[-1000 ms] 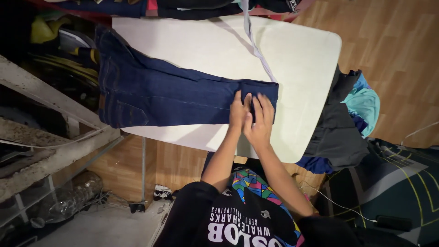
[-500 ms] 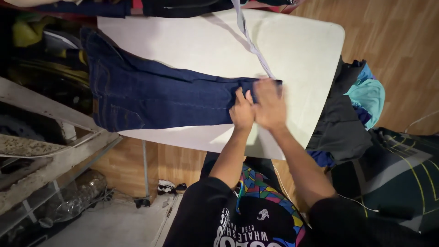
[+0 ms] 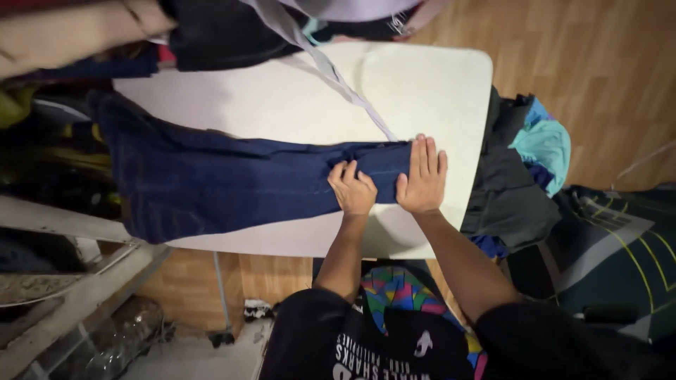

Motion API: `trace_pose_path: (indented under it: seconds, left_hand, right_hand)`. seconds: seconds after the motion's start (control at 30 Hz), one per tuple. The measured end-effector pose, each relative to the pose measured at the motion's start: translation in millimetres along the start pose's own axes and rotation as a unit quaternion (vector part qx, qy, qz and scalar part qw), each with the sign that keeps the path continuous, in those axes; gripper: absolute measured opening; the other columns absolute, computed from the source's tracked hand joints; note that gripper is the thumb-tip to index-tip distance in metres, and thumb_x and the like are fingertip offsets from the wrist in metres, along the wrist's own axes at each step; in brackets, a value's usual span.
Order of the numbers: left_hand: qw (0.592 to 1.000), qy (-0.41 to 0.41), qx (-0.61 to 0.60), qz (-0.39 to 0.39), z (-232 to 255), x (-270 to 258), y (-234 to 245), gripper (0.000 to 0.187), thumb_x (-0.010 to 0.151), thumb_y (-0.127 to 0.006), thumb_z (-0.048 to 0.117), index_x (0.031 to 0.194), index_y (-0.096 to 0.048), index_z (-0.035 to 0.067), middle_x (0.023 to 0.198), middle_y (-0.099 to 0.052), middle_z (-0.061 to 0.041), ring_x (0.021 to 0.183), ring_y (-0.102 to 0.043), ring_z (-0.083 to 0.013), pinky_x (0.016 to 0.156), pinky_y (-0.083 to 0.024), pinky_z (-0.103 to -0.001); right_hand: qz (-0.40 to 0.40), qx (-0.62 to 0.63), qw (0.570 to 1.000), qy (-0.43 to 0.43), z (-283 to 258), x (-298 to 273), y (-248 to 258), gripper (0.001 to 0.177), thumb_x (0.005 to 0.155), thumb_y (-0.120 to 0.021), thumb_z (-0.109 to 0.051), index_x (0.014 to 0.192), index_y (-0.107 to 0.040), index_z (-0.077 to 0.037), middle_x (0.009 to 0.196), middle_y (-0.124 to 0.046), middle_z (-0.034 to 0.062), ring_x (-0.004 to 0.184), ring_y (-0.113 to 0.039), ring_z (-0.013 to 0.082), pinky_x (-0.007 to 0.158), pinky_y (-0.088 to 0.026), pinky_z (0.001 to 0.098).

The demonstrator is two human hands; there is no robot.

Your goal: Folding a pair of tan trousers and then a pair of blue jeans on a small white table.

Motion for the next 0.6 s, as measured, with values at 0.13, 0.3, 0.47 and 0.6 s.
trace_pose_path:
  seconds: [0.13,0.3,0.47,0.6]
  left_hand:
    - [0.997,0.011,-0.037,0.063,-2,-15,12,0.033,0.087,-0.064,0.008,0.117,-0.053,0.005,0.123,-0.047,-0.019,0.116,-0.050,-0.0410,0.105,-0.042,-0.052]
    - [0.999,0.000,-0.014,0.039,7,2,23,0.023,0.086,-0.062,0.007,0.108,-0.054,0.007,0.117,-0.050,-0.018,0.108,-0.052,-0.0401,0.097,-0.043,-0.053]
    - [0.999,-0.021,0.000,0.044,14,13,28,0.020,0.087,-0.060,0.007,0.107,-0.055,0.008,0.112,-0.053,-0.019,0.104,-0.053,-0.0392,0.092,-0.043,-0.052]
    - [0.999,-0.017,-0.001,0.045,13,3,32,0.020,0.087,-0.059,0.008,0.106,-0.055,0.008,0.111,-0.053,-0.019,0.103,-0.053,-0.0393,0.093,-0.043,-0.052]
  right_hand:
    - [0.001,0.011,1.000,-0.004,-8,-6,1,0.073,0.097,-0.044,-0.032,0.157,-0.038,0.008,0.166,-0.037,0.0234,0.156,-0.030,0.0391,0.125,-0.018,0.0593]
    - [0.013,-0.004,1.000,-0.006,-5,-9,-4,0.071,0.095,-0.043,-0.030,0.155,-0.044,0.007,0.165,-0.040,0.0208,0.156,-0.032,0.0372,0.126,-0.019,0.0575]
    - [0.026,0.000,1.000,-0.006,-7,-8,-2,0.070,0.093,-0.044,-0.028,0.153,-0.046,0.008,0.165,-0.040,0.0207,0.156,-0.032,0.0364,0.126,-0.019,0.0565]
    - [0.031,0.007,0.999,0.003,-10,-16,-1,0.069,0.094,-0.046,-0.026,0.154,-0.046,0.008,0.165,-0.040,0.0217,0.156,-0.032,0.0365,0.126,-0.020,0.0563]
Point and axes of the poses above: each hand's wrist, its own x-axis towards the middle knuckle, its own y-axis out of the back of the hand, z = x × y, the point moved 4 cm from there along x, towards the middle knuckle
